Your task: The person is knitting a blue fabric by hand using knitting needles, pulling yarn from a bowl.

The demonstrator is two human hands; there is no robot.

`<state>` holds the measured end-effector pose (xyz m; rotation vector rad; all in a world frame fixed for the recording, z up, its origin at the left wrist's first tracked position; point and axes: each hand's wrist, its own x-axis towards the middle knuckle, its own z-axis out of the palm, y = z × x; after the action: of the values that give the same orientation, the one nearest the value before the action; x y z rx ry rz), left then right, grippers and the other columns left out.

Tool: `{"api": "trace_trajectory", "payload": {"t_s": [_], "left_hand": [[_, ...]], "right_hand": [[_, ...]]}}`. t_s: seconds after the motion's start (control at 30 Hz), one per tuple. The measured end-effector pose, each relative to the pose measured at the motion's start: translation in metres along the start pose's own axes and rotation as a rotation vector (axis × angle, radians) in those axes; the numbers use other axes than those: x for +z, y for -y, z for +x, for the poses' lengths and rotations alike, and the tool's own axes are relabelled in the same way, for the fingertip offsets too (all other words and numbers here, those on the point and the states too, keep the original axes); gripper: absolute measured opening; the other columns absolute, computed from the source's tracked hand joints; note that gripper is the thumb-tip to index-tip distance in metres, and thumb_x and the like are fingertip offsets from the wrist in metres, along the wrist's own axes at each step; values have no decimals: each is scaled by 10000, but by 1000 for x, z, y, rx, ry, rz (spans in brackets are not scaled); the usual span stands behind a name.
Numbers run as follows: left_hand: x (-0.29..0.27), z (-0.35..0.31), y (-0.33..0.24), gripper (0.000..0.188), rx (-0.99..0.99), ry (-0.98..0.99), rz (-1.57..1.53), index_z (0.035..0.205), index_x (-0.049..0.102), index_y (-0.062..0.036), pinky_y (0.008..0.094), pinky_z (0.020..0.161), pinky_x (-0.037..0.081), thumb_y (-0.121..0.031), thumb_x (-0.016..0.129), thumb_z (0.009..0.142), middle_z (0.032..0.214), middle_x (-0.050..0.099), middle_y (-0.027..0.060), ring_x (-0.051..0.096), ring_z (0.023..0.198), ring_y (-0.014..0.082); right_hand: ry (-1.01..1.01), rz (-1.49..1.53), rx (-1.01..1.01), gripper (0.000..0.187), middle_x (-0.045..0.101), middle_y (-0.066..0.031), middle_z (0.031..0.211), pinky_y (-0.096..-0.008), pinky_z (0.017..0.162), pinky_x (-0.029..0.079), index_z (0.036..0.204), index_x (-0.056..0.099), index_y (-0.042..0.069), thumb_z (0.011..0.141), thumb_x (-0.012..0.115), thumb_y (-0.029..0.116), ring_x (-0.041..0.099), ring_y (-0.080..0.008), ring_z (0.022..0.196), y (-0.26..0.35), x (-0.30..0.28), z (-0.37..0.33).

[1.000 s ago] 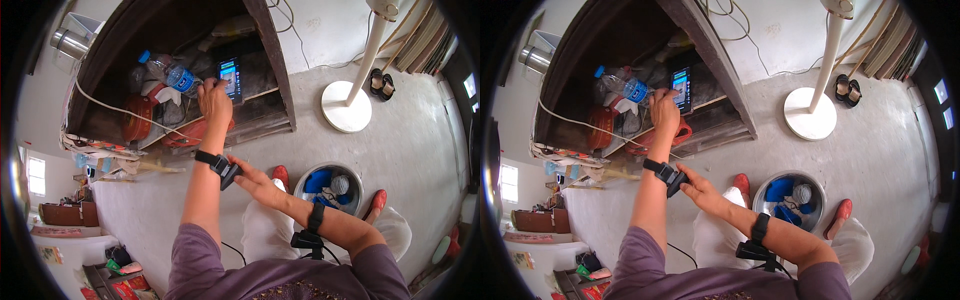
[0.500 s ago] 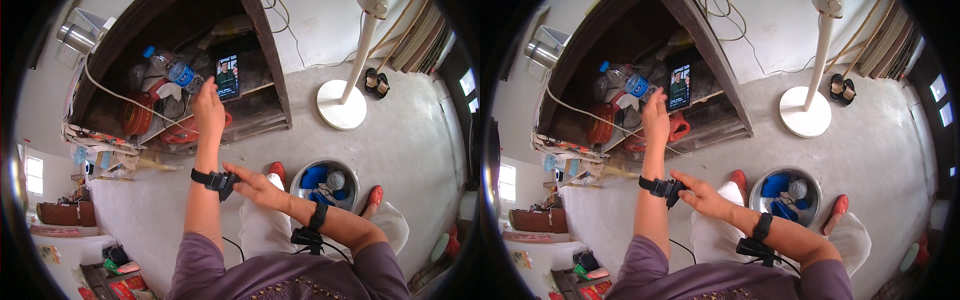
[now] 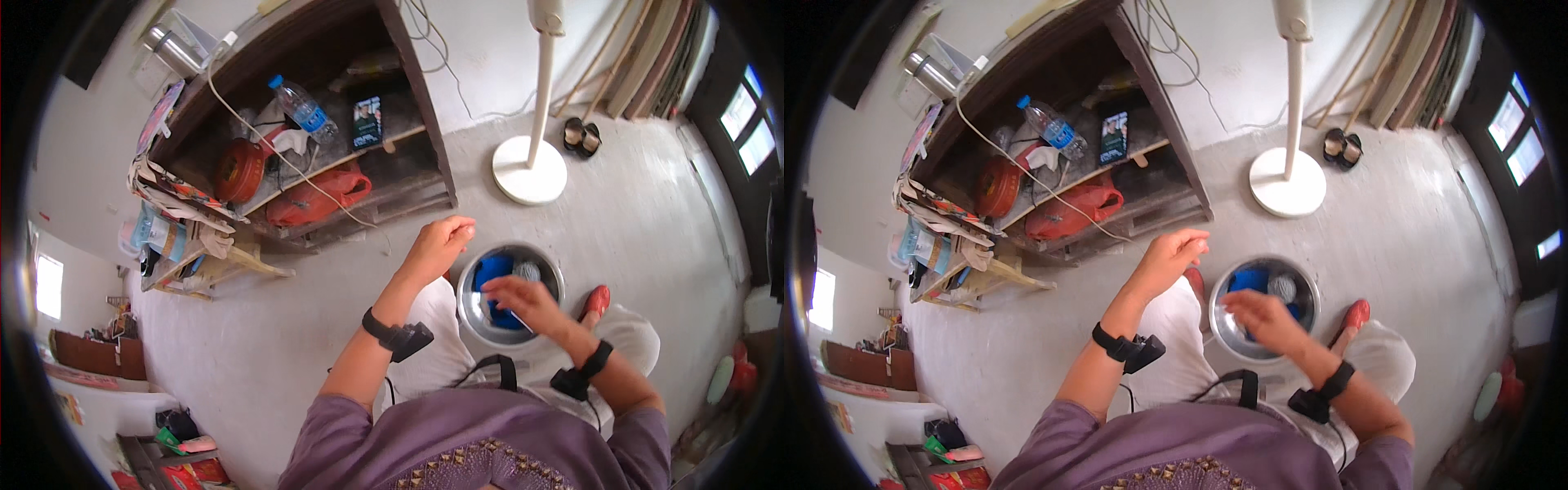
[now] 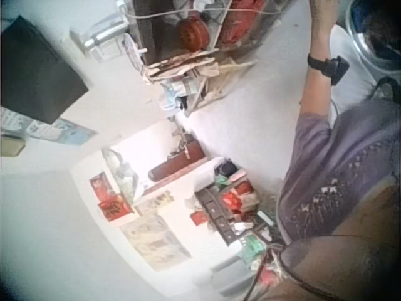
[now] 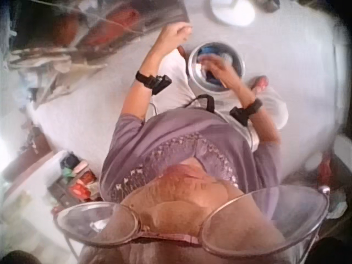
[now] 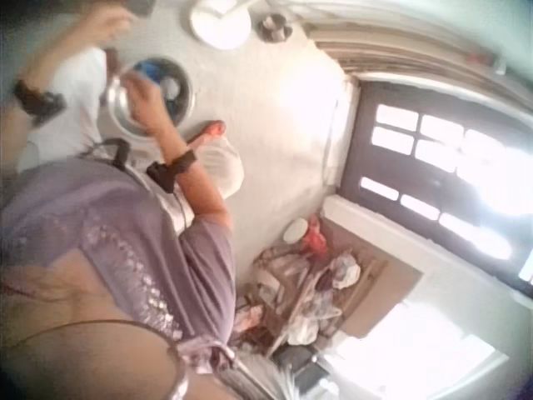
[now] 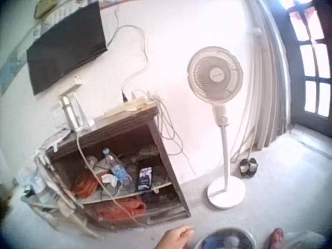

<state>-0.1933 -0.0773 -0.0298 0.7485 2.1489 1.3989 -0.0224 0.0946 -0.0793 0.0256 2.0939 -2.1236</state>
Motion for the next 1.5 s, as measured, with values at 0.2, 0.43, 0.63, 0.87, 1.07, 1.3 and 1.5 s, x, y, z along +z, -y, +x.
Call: {"api": "trace_trajectory", "payload": {"t_s": [0.2, 0.43, 0.63, 0.87, 1.07, 1.3, 1.5], "left_hand": [[59, 8, 22, 309, -105, 93, -20, 1130, 651, 10, 289, 716, 525, -209, 571, 927, 897, 705, 79, 636, 745, 133], [119, 40, 60, 333, -270, 251, 155, 1140, 660, 24, 275, 713, 506, -213, 582, 918, 973, 711, 88, 627, 784, 129], [179, 76, 156, 284, -406, 390, 290, 1012, 709, -25, 305, 707, 528, -247, 571, 900, 875, 717, 80, 676, 756, 156], [206, 72, 340, 259, -511, 550, 537, 967, 697, -15, 335, 629, 510, -245, 607, 888, 822, 688, 77, 628, 722, 156], [230, 56, 387, 294, -591, 536, 525, 961, 679, -10, 431, 826, 489, -268, 595, 847, 980, 677, 235, 649, 954, 371], [254, 68, 458, 469, -506, 571, 628, 937, 676, 37, 398, 765, 493, -419, 567, 914, 912, 696, 195, 647, 839, 284], [281, 94, 398, 503, -1128, 342, 392, 961, 684, 62, 412, 707, 565, -428, 590, 896, 920, 701, 270, 721, 848, 330]], "right_hand": [[-366, -3, 40, 281, 676, -28, 951, -252, 700, 501, 1168, 645, 21, 1006, 505, 203, 582, -102, 754, -29, -113, -36], [-590, 40, 97, 330, 696, -86, 1073, -275, 835, 529, 1189, 639, 28, 1018, 507, 277, 657, -152, 936, -74, -168, -65], [-649, 21, 31, 324, 705, -95, 988, -249, 772, 535, 1139, 665, 27, 983, 548, 286, 660, -131, 866, -61, -174, -63], [-626, 65, 142, 328, 701, -50, 941, -225, 693, 496, 1147, 677, 62, 1007, 511, 308, 616, -90, 807, -55, -170, -69], [-637, 202, 249, 319, 692, -38, 904, -214, 693, 472, 1115, 651, -7, 993, 536, 265, 600, -70, 779, -54, -167, -64], [-588, 252, 383, 300, 694, -67, 904, -220, 703, 489, 1148, 638, 0, 1021, 489, 228, 623, -84, 775, -55, -166, -45], [-604, 280, 473, 296, 693, -73, 930, -221, 709, 492, 1174, 619, -15, 1020, 494, 205, 632, -91, 784, -66, -170, -44]]}}
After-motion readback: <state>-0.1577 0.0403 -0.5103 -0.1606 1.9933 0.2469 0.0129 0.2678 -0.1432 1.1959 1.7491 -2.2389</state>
